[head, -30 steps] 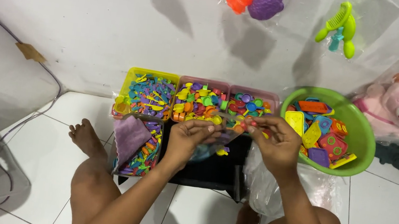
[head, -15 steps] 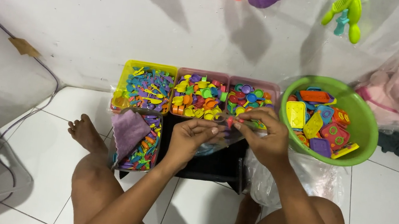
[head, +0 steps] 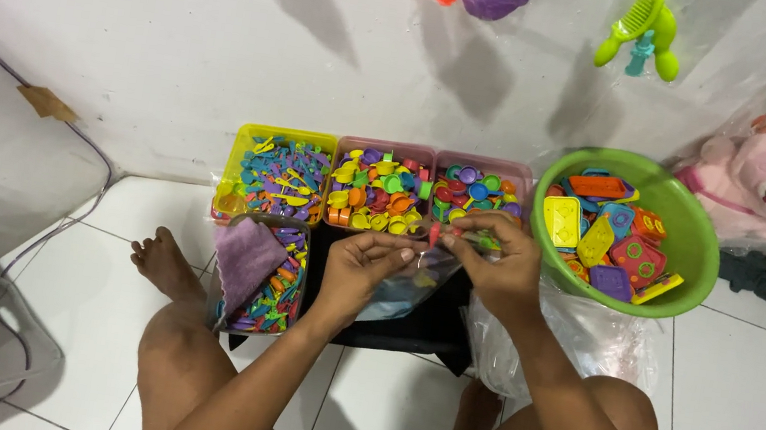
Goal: Selecting small plastic toy pieces from bins and placing them into a plastic bag.
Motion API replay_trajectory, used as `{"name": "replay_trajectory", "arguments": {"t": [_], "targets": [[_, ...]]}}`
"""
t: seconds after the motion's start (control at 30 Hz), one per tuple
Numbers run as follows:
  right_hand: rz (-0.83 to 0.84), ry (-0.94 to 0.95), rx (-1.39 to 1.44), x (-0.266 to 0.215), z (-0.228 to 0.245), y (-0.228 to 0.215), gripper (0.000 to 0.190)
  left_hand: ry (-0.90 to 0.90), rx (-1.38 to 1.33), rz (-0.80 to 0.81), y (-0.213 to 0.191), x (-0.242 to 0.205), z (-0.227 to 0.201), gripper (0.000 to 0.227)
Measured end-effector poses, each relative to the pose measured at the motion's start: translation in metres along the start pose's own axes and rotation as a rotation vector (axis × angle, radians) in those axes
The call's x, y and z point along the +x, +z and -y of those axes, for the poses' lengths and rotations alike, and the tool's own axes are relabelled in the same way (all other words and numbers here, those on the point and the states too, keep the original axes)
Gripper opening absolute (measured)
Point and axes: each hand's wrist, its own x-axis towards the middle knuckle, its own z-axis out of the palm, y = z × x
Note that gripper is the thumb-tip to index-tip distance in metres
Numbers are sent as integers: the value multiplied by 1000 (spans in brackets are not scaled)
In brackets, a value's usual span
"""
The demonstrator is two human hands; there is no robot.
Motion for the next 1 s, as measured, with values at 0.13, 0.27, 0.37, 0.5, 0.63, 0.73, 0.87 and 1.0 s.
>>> {"name": "replay_trajectory", "arguments": {"t": [0.13,0.27,0.37,0.5,0.63,0.73,0.87,1.0], "targets": [[-67,33,22,1,-1,0,20,-5,-30,5,7,-7,-12,21],[-22,28,-13,-2,2,-1,21,9,5,-10,1,-1,-1,24],[32,10,3,-4,-6,1,21,9,17,-21,-4,1,3,22],[65,-28,31,-2,3,5,14,-1,-8,-33,-10,4,10,23],[56,69,199,-1,17,11,31,-13,-87,-57,-2,1,-6,22],[108,216,360,-7,-4,10,72,-19,-173,-76,3,-3,-18,23],[449,334,457,-22,-39,16,94,-3,-258,-110,-2,3,-12,21],[542,453,373,-40,-63,31,88,33,-336,-115,-12,8,-12,20]]}}
